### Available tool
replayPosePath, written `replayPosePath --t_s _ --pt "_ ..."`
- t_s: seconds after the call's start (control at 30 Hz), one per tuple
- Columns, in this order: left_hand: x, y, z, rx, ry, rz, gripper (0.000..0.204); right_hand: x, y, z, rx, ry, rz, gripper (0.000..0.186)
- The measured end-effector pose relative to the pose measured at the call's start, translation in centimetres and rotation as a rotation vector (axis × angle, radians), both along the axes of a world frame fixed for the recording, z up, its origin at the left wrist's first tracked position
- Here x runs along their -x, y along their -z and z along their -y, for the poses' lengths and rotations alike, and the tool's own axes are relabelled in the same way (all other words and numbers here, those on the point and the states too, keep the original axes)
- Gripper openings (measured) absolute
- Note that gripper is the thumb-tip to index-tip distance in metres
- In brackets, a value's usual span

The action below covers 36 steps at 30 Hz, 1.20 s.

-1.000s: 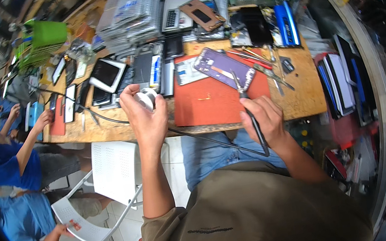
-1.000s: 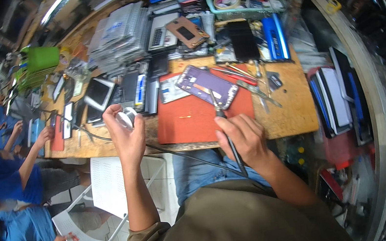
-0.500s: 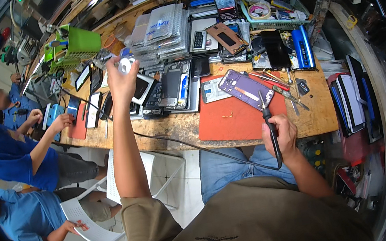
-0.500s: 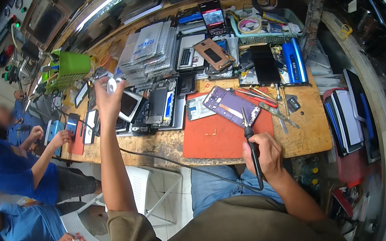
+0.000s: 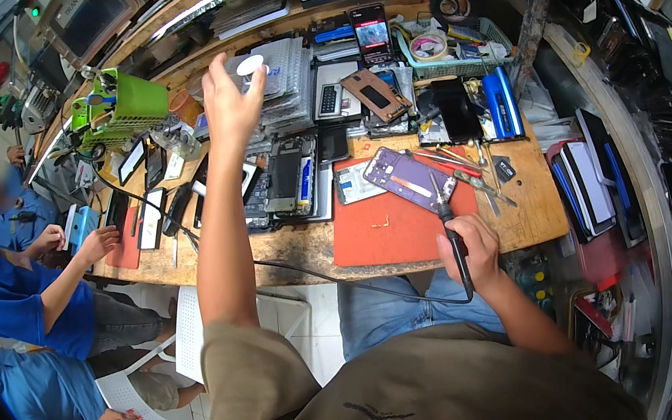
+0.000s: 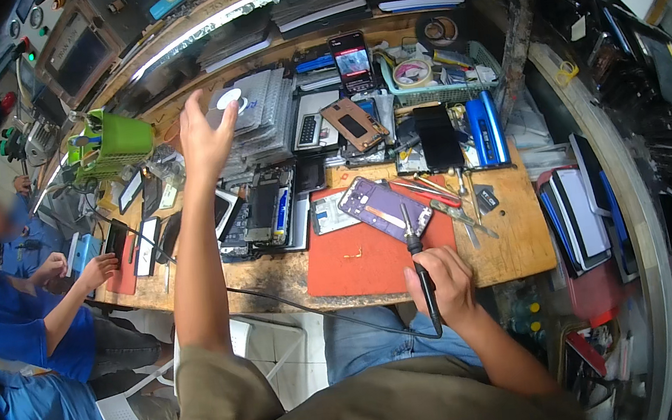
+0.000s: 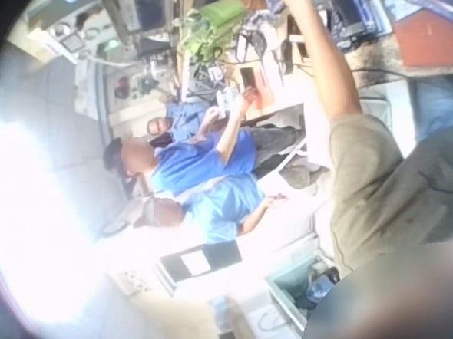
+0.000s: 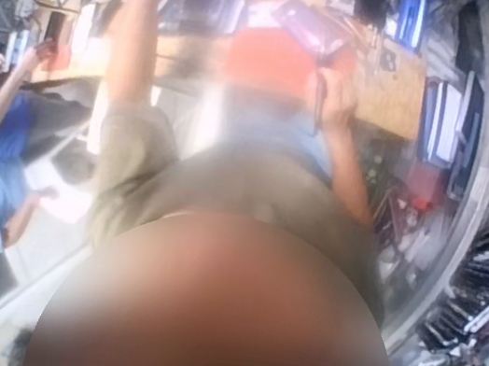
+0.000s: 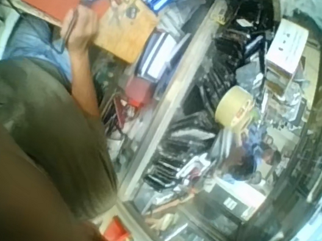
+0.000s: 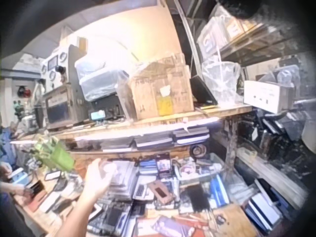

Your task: The person works at a cluttered electronics repair bench, handling a disassembled smartphone and small components. They use tweezers and a soldering iron to manipulate tiny parts on a red mat, occasionally picking up a soldering stand and a toothbrush. The person also briefly operates a smartphone screen before returning to the repair task.

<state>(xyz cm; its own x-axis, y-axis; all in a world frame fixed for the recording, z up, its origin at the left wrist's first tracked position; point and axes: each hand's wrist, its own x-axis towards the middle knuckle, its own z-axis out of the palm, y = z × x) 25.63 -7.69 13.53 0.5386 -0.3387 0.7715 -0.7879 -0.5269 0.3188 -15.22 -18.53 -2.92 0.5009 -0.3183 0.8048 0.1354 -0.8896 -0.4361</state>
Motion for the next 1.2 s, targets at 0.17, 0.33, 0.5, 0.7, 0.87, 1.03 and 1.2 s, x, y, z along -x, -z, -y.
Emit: replayPosePath --t_s 0.17,0.33,0.5,0.7,0.87,1.03,1.2 --pt "16.7 4.2 -8.2 0.056 0.421 -0.295 0.006 -1.3 -3.1 -0.9 -0.259 -0.034 0.098 0.040" --pt "25.7 5.2 -9.8 -0.045 0.712 -0.090 0.048 -7.1 -8.9 -1.7 -0.101 -0.208 -0.027 0.041" --pt "22.4 2.2 -11.1 -0.015 0.543 0.339 0.045 -13.3 -13.4 -5.3 0.016 -0.489 0.152 0.036" --pt "16.5 -4.3 -17.1 -0.068 0.224 0.713 0.047 -14.3 -15.3 -8.7 -0.063 -0.601 0.093 0.073" --pt "7.4 -13.3 -25.3 0.483 0.032 0.486 0.023 -10.0 -10.8 -4.0 -0.069 -0.387 0.054 0.061" --pt "-4.3 -22.8 -30.3 0.638 0.217 0.385 0.022 -3.0 -3.9 0.7 -0.153 -0.077 -0.090 0.039" --pt "-15.5 -27.2 -29.3 0.544 0.216 0.289 0.025 3.0 -0.4 2.6 -0.090 0.183 -0.122 0.033"
